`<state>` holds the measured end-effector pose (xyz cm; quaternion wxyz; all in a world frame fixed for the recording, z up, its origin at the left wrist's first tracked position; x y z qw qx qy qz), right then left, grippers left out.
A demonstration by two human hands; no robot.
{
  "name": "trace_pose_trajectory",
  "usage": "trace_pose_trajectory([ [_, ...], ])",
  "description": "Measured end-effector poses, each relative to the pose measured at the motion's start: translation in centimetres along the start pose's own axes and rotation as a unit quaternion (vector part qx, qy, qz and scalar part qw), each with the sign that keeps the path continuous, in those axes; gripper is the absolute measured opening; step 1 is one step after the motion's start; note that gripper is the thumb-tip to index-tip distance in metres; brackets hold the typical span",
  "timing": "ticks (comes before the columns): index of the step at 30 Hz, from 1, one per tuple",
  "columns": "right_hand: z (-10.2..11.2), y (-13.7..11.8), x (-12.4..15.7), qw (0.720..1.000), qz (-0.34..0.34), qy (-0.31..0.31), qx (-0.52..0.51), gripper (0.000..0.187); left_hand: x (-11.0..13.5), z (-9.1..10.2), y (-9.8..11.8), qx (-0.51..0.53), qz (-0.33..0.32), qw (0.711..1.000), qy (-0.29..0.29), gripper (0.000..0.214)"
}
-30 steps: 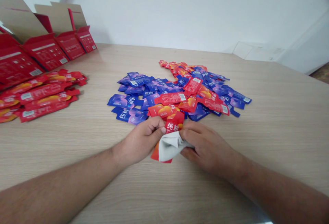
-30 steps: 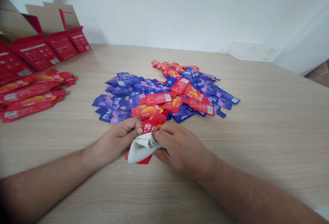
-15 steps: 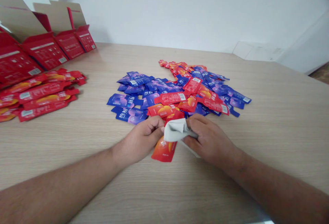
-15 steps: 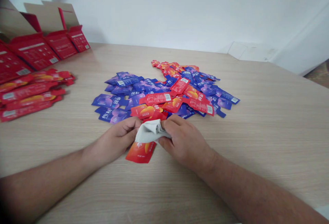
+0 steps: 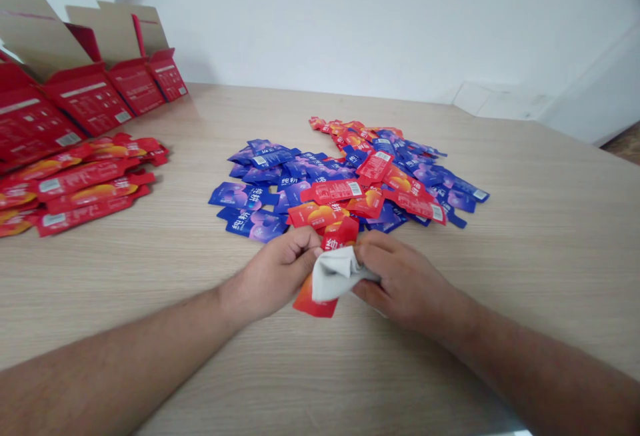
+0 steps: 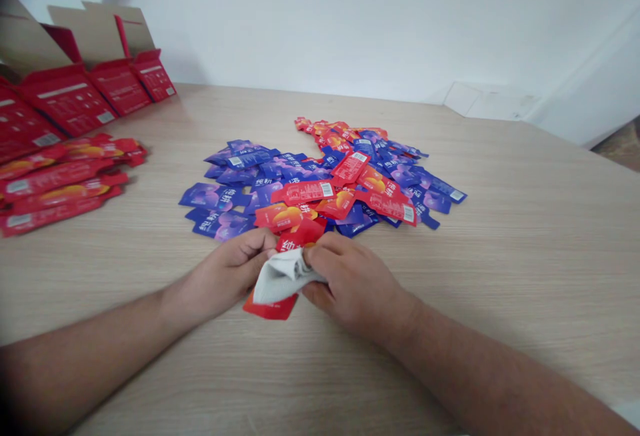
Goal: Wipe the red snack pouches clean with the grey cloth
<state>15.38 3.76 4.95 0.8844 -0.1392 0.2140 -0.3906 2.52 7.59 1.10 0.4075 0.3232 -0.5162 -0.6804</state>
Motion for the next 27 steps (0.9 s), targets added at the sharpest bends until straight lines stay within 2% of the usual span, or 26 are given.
trace_pose_trajectory([
  [3, -0.5, -0.5, 0.0, 1.0, 0.017, -0.022, -0.001, 0.009, 0.0, 0.0, 0.0, 0.005, 0.002, 1.0, -0.001, 0.024],
  [8, 0.7, 1.0, 0.1, 0.999, -0.044, 0.03, 0.002, 0.009, 0.0, 0.1, -0.1, -0.006, 0.005, 1.0, 0.004, 0.024],
  [13, -0.5, -0.4, 0.2, 1.0, 0.012, -0.019, 0.001, 0.008, 0.0, 0.0, 0.0, 0.001, 0.002, 1.0, -0.002, 0.026],
  [18, 0.5, 0.9, 0.0, 0.999, -0.047, 0.024, 0.003, 0.009, 0.0, 0.1, 0.0, -0.008, 0.006, 1.0, 0.007, 0.024],
  [24, -0.5, -0.5, 0.1, 1.0, 0.009, -0.022, 0.008, 0.009, 0.0, -0.1, 0.0, 0.01, 0.001, 1.0, -0.003, 0.026],
  [27, 0.3, 0.6, 0.1, 0.999, -0.03, 0.015, 0.009, 0.01, 0.0, 0.1, 0.0, -0.004, 0.006, 1.0, 0.004, 0.026],
])
Point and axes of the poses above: each hand's wrist, its own x-axis away from the middle knuckle, its own z-axis out of the back of the hand, y = z × x, the point moved 10 cm from there along -x, towards the middle knuckle
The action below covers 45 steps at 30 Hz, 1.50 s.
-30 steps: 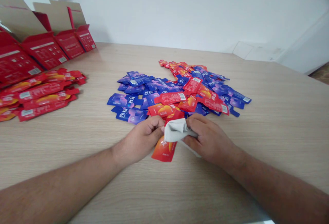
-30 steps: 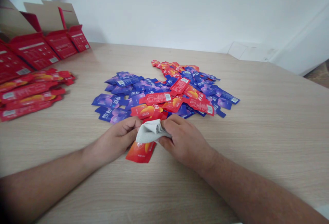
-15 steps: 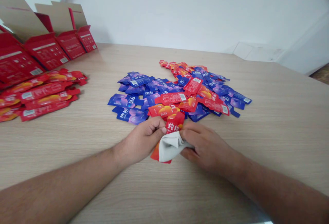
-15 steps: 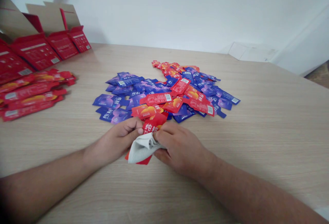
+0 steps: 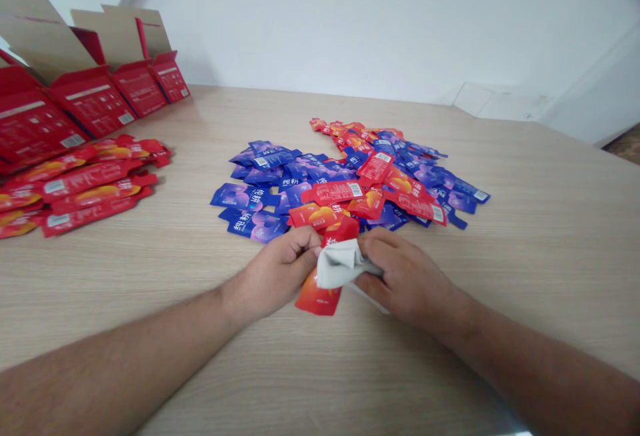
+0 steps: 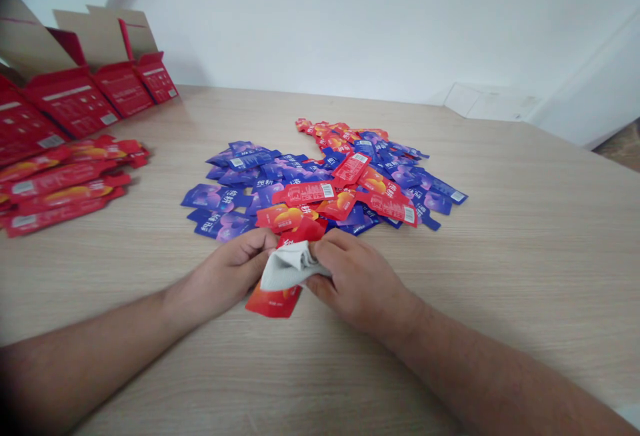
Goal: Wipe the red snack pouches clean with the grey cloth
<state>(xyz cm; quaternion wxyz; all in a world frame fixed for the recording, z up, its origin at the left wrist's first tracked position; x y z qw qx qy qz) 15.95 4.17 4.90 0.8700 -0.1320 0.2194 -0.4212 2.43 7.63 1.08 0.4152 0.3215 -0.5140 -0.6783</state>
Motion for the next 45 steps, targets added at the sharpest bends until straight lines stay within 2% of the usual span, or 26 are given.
trace_pose_trajectory([
  [3, 0.2, 0.1, 0.0, 1.0, -0.001, 0.009, -0.004, 0.01, 0.0, 0.0, 0.0, -0.002, 0.003, 1.0, 0.001, 0.026],
  [7, -0.8, -1.1, 0.1, 0.998, 0.045, -0.041, -0.004, 0.01, 0.0, -0.3, -0.1, 0.015, -0.001, 1.0, -0.011, 0.026],
  [13, 0.2, 0.2, -0.1, 1.0, -0.004, 0.008, -0.01, 0.011, 0.0, 0.0, -0.3, 0.004, 0.0, 1.0, -0.002, 0.024],
  [18, -0.8, -1.1, 0.1, 0.998, 0.041, -0.041, -0.005, 0.01, 0.0, -0.2, -0.3, 0.014, -0.006, 1.0, -0.013, 0.024],
  [23, 0.6, 0.3, 0.1, 0.999, -0.019, 0.027, 0.004, 0.01, -0.1, -0.1, -0.4, 0.003, -0.005, 1.0, -0.005, 0.026],
  [29, -1.0, -1.4, 0.2, 0.998, 0.046, -0.049, -0.006, 0.008, 0.0, -0.1, 0.2, -0.003, -0.014, 1.0, -0.005, 0.024],
  [34, 0.5, 0.3, 0.1, 1.0, -0.015, 0.017, -0.004, 0.01, 0.0, 0.1, 0.0, -0.016, -0.01, 1.0, 0.002, 0.023],
  [39, -1.0, -1.2, 0.2, 0.998, 0.041, -0.045, -0.011, 0.008, -0.1, -0.1, 0.0, -0.003, -0.019, 1.0, -0.007, 0.024],
  [43, 0.2, 0.2, 0.0, 1.0, -0.02, 0.012, -0.006, 0.013, 0.0, 0.0, 0.0, -0.016, -0.018, 1.0, -0.003, 0.023],
  [45, 0.5, 0.3, 0.0, 0.999, -0.025, 0.022, -0.011, 0.012, 0.0, 0.0, 0.0, -0.015, -0.016, 1.0, -0.003, 0.024],
])
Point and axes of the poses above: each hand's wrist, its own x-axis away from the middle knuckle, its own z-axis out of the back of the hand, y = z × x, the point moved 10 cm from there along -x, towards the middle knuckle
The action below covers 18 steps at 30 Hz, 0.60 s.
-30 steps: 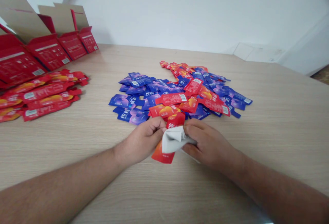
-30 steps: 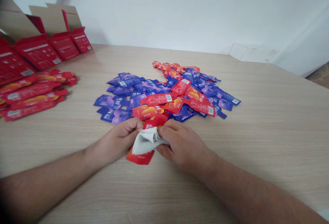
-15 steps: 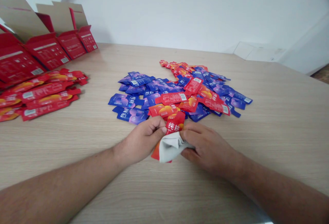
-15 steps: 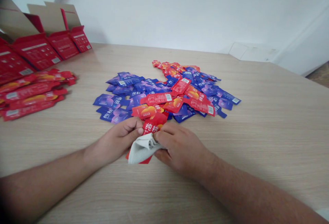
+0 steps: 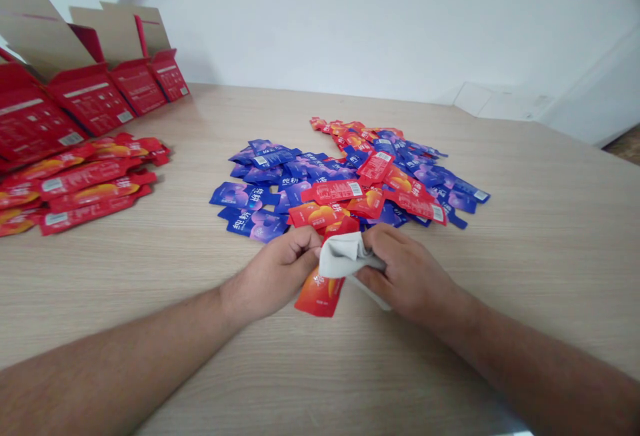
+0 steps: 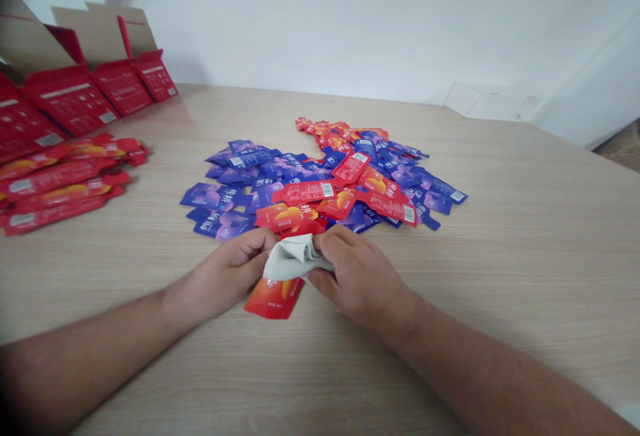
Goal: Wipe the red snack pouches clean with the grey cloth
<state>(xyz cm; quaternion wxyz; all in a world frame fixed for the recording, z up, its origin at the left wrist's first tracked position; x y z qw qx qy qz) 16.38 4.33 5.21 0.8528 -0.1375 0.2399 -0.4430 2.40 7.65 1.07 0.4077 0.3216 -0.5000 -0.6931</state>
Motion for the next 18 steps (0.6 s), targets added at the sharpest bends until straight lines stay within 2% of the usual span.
trace_pose_trajectory([
  [3, -1.0, -1.4, 0.3, 0.997, 0.055, -0.052, -0.008, 0.011, 0.0, -0.1, 0.1, 0.006, -0.002, 1.0, -0.002, 0.024],
  [5, -1.3, -1.6, 0.4, 0.996, 0.064, -0.065, -0.003, 0.011, 0.0, -0.1, 0.1, 0.004, -0.005, 1.0, -0.003, 0.024],
  [10, 0.0, -0.2, 0.1, 1.0, 0.009, 0.003, 0.008, 0.011, -0.1, 0.0, 0.1, -0.01, -0.001, 1.0, 0.003, 0.024],
  [15, -1.3, -1.7, 0.2, 0.995, 0.074, -0.063, -0.001, 0.01, 0.0, -0.1, 0.3, -0.001, -0.001, 1.0, -0.004, 0.024],
  [18, -0.2, -0.7, 0.0, 0.999, 0.041, -0.023, 0.012, 0.011, 0.1, -0.1, 0.4, -0.006, 0.001, 1.0, 0.003, 0.024],
])
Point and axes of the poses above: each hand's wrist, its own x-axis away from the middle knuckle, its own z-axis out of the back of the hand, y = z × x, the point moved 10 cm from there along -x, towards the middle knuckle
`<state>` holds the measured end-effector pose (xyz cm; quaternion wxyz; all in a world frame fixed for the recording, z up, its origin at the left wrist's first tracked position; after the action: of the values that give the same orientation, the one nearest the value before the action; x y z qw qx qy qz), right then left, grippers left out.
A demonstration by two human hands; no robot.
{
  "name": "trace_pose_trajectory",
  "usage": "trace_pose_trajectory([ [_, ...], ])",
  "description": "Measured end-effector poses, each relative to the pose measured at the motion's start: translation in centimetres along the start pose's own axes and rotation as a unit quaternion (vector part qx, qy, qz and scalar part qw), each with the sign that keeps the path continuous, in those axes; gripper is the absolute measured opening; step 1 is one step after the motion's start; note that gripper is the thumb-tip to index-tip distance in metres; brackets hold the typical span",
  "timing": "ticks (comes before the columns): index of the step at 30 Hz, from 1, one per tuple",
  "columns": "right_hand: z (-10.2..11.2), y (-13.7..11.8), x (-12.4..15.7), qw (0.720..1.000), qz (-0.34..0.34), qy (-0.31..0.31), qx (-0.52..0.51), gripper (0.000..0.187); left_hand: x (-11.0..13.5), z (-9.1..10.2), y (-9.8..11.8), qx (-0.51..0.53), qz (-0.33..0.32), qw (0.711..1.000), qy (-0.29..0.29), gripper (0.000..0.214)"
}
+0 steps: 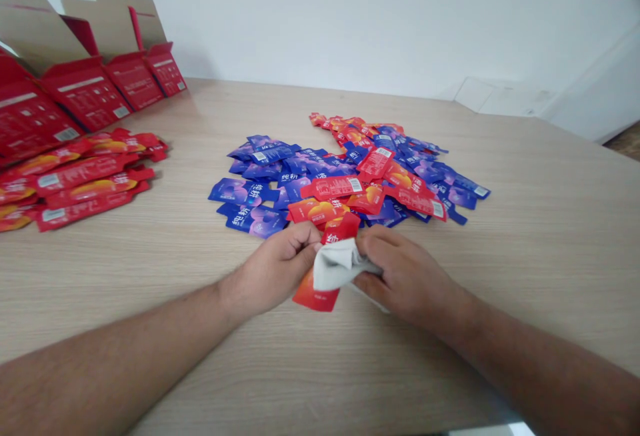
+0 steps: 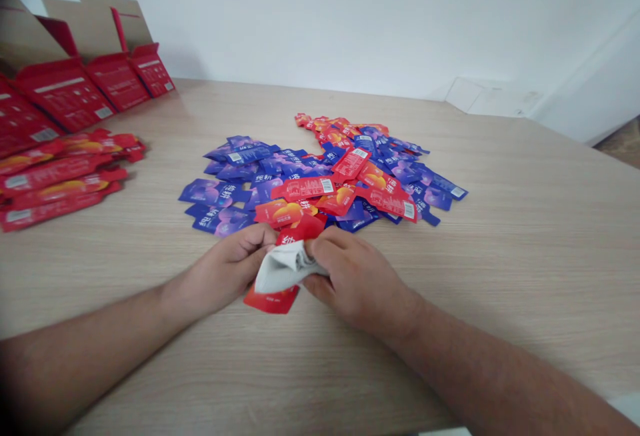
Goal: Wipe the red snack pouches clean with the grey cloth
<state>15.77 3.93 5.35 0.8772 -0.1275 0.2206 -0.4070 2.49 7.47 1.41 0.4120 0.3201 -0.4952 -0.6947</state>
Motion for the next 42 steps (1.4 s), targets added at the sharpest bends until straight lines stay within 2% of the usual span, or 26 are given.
trace_pose_trajectory([
  [3, 0.8, 0.9, 0.0, 0.999, -0.031, 0.036, 0.012, 0.014, 0.1, 0.0, 0.0, -0.002, 0.004, 1.0, 0.006, 0.024],
  [7, -0.7, -0.9, 0.3, 0.999, 0.037, -0.03, -0.006, 0.01, 0.1, -0.1, 0.3, 0.001, -0.007, 1.0, -0.002, 0.025],
  [9, -0.9, -1.0, 0.3, 0.998, 0.044, -0.036, 0.001, 0.01, 0.1, -0.2, 0.3, -0.006, -0.013, 1.0, -0.009, 0.024],
  [13, 1.5, 1.5, 0.0, 0.997, -0.033, 0.06, 0.029, 0.015, 0.1, -0.3, 0.5, -0.014, -0.03, 0.999, -0.02, 0.024],
  [15, 2.2, 2.2, 0.0, 0.994, -0.052, 0.09, 0.032, 0.018, 0.2, -0.4, 0.6, -0.011, -0.04, 0.999, -0.026, 0.023],
  [20, 0.3, 0.6, -0.1, 1.0, 0.005, 0.009, -0.005, 0.015, 0.2, -0.9, 1.0, -0.026, -0.051, 0.997, -0.052, 0.021],
  [26, 2.6, 3.1, -0.1, 0.991, -0.085, 0.102, 0.015, 0.02, 0.2, -1.0, 1.1, 0.004, -0.069, 0.996, -0.055, 0.023],
  [31, 1.3, 1.9, -0.3, 0.999, -0.032, 0.035, 0.019, 0.017, 0.2, -1.4, 0.9, -0.004, -0.061, 0.995, -0.074, 0.017],
  [36, 2.8, 3.7, -0.1, 0.989, -0.096, 0.112, 0.028, 0.021, 0.3, -1.4, 1.0, 0.022, -0.07, 0.995, -0.07, 0.023],
  [40, 1.8, 2.8, -0.4, 0.996, -0.049, 0.069, 0.03, 0.021, 0.3, -1.4, 0.8, -0.003, -0.063, 0.996, -0.07, 0.021],
  [42, 1.7, 2.9, -0.4, 0.996, -0.052, 0.066, 0.031, 0.02, 0.3, -1.3, 0.9, -0.012, -0.062, 0.996, -0.064, 0.021],
])
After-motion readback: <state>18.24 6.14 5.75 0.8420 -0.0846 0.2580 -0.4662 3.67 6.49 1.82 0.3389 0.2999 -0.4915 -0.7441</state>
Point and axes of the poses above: each hand's wrist, its own x-axis away from the middle knuckle, its own z-axis out of the back of the hand, y = z × x, the point moved 10 cm from there along -x, towards the middle knuckle
